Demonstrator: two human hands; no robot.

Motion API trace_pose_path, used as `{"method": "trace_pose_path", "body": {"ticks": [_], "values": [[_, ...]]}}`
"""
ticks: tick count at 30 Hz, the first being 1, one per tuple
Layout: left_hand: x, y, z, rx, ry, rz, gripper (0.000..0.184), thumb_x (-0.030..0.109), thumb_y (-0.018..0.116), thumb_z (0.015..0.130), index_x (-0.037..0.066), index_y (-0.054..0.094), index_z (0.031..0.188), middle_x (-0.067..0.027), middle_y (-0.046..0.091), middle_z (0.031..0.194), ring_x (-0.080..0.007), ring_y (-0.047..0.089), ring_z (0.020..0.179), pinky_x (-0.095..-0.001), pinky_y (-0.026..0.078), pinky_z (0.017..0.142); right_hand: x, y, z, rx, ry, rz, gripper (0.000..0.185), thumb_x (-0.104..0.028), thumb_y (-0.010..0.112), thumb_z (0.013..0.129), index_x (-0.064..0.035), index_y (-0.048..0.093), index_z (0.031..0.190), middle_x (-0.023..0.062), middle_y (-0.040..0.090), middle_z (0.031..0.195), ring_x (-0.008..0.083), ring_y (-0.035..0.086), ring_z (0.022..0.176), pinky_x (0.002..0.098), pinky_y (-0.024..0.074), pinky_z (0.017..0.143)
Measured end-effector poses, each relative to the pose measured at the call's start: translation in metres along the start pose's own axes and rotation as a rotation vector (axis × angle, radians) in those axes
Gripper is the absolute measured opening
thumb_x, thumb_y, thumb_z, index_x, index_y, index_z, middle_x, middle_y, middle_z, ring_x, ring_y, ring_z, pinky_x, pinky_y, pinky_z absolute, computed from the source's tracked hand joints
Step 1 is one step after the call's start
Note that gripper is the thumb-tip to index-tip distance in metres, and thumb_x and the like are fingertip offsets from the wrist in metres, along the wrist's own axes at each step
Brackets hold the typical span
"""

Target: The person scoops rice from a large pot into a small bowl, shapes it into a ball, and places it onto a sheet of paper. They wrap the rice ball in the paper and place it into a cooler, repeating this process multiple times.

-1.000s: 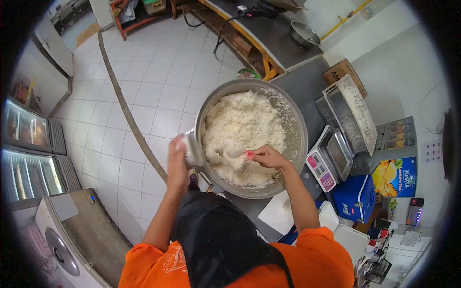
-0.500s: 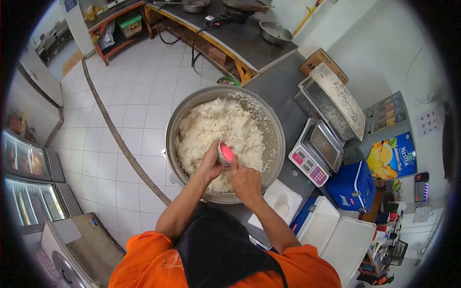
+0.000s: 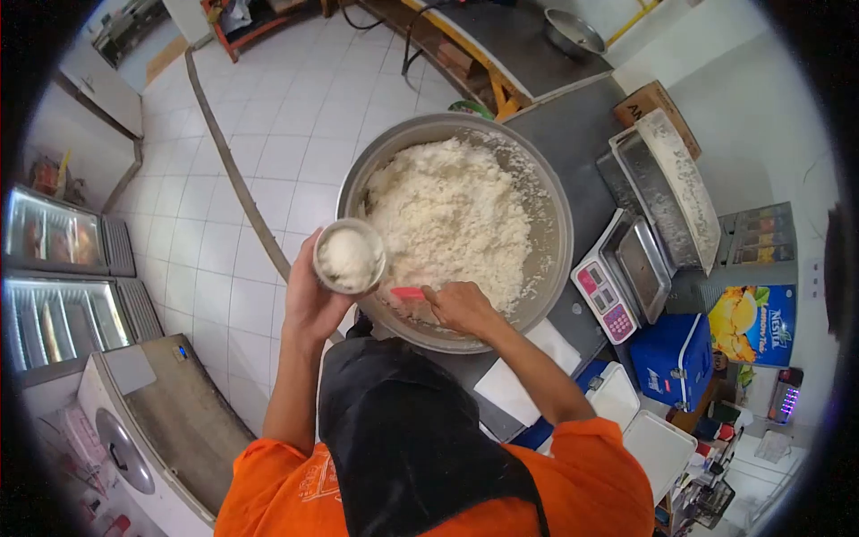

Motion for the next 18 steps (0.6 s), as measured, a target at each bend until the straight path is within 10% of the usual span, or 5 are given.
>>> {"method": "trace_pose_path", "body": {"ticks": [9,18], "values": [[-0.019,-0.057,-0.061,0.054,-0.019,-0.213,0.045,0.037,0.034,0.104,0.004,0.056,0.125,-0.0174,0.063,0.122,-0.035,0.063,0.11,-0.0537,0.054,0.09,-0.006,0.001,0.011,-0.186,-0.133,0.043,0.035,-0.021,0.05,0.091,-0.0065,0.065,0.118,0.0217,0.063,0.067,0.0411,0.063,0.066,0.0498,0.0501,0.061],[-0.027,-0.04,-0.048,-0.005,-0.028,-0.17,0.049,0.044,0.034,0.104,0.007,0.056,0.125,-0.014,0.061,0.125,-0.0309,0.06,0.112,-0.0499,0.051,0.091,0.03,0.05,0.005,-0.369,-0.112,0.776,0.021,-0.006,0.059,0.081,0.0016,0.072,0.096,0.0121,0.063,0.067,0.0117,0.053,0.064,0.034,0.0464,0.061]]}}
Point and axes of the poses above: each hand's wrist, its own z-axis towards the middle knuckle, its own y-axis out of the palm, x = y × z, the point moved 9 cm from there along z, towards the middle knuckle
